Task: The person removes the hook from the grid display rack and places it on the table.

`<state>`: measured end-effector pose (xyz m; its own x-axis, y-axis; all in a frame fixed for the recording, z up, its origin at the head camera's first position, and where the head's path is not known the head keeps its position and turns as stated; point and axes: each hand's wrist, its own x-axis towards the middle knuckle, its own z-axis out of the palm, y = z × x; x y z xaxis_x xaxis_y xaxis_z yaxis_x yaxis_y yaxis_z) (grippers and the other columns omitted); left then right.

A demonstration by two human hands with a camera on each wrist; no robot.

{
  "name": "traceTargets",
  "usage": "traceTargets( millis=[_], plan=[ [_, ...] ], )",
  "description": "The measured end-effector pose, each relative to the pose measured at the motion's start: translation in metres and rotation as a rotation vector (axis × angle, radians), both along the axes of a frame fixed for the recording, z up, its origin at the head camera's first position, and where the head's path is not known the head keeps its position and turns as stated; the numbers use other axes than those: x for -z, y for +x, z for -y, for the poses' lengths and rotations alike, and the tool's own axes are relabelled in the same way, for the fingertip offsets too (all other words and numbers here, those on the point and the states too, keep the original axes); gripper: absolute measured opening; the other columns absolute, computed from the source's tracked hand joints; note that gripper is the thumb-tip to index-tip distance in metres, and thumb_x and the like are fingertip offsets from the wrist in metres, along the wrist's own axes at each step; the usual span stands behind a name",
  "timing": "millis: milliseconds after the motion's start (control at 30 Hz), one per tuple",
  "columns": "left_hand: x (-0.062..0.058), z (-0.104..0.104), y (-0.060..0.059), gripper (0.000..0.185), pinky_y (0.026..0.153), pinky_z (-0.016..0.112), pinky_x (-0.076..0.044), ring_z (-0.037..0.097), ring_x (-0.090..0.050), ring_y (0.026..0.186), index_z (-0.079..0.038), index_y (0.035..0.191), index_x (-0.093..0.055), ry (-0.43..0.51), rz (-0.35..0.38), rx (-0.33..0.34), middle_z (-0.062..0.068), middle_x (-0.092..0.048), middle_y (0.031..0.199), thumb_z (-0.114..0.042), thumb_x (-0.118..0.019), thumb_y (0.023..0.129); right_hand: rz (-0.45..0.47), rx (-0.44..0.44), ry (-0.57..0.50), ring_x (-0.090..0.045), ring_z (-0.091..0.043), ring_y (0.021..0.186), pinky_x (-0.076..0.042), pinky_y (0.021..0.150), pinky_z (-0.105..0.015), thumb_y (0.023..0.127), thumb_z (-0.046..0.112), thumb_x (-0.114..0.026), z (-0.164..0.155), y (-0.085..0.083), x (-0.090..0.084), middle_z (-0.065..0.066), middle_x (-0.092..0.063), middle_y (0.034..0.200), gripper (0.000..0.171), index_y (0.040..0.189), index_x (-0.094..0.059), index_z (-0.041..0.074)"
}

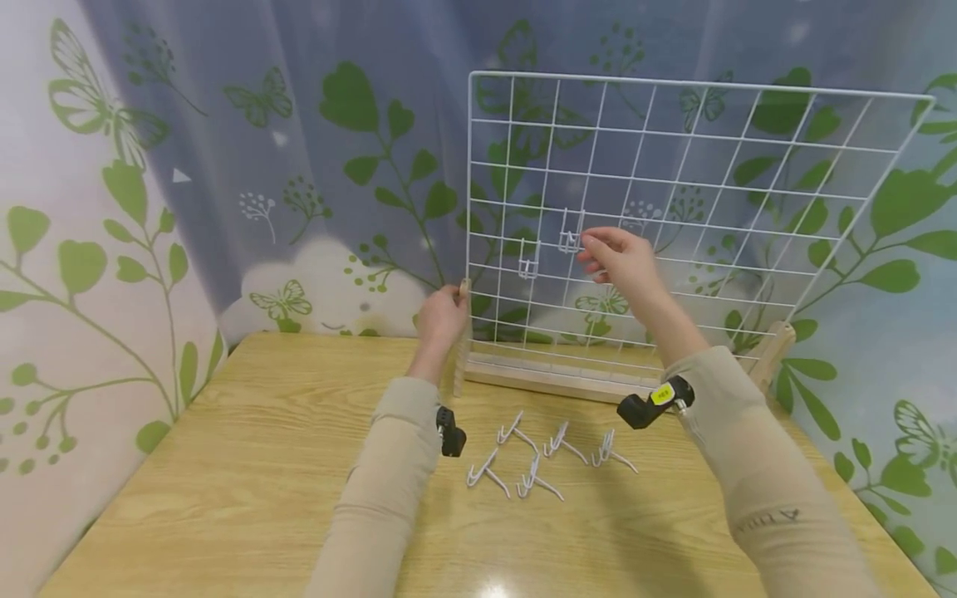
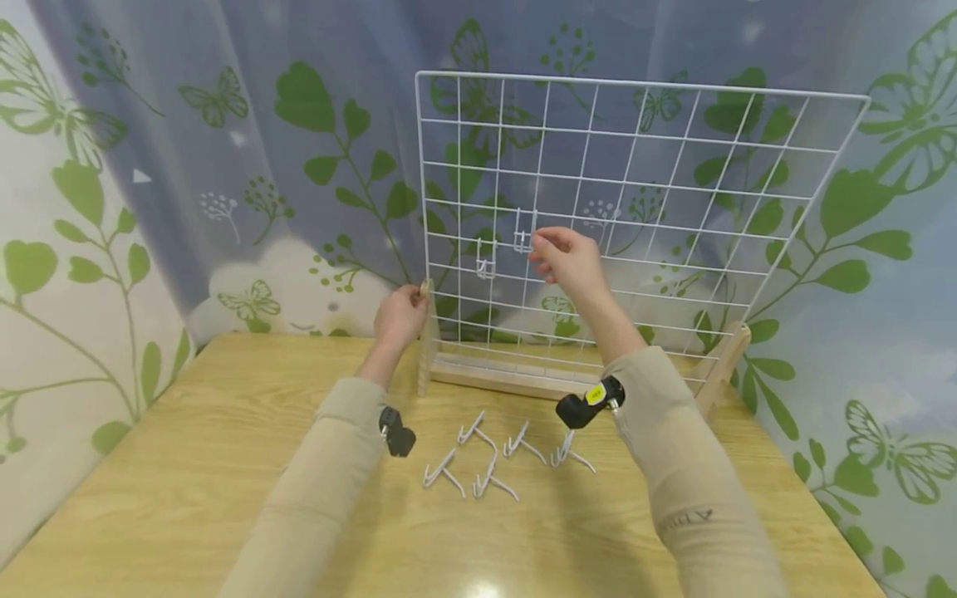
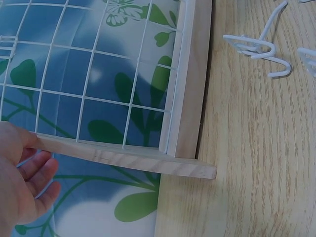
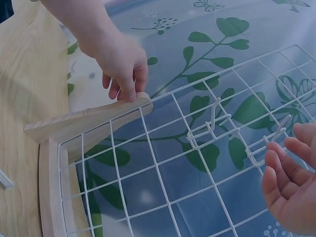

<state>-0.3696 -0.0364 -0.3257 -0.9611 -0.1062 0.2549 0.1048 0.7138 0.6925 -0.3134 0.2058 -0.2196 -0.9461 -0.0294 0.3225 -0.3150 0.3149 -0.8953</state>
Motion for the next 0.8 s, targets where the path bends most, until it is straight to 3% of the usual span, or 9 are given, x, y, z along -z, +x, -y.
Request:
traceTargets(
  millis=[600,800],
  plan=[
    [-0.001,0.000,0.001,0.031,0.077,0.040,-0.049,0.030,-0.061,0.094,-0.008,0.120,-0.060,0.006,-0.007,0.000,0.012,-0.064,0.109,-0.024,-0.051,0.095,0.085,0.024,-0.027,-0.058,-0.005,0.065,-0.048,0.059,-0.018,0.095,0.021,-0.054,0.018,-0.017,-0.012,0.007,-0.064,0.079,0.037,0.122,-0.054,-0.003],
    [0.000,0.000,0.002,0.030,0.076,0.040,-0.049,0.030,-0.061,0.093,-0.008,0.118,-0.060,0.016,-0.007,0.007,0.012,-0.064,0.108,-0.024,-0.051,0.095,0.097,0.038,-0.105,-0.058,-0.005,0.065,-0.047,0.056,-0.017,0.094,0.016,-0.055,0.020,-0.021,-0.010,0.008,-0.063,0.074,0.031,0.117,-0.057,-0.004]
  ],
)
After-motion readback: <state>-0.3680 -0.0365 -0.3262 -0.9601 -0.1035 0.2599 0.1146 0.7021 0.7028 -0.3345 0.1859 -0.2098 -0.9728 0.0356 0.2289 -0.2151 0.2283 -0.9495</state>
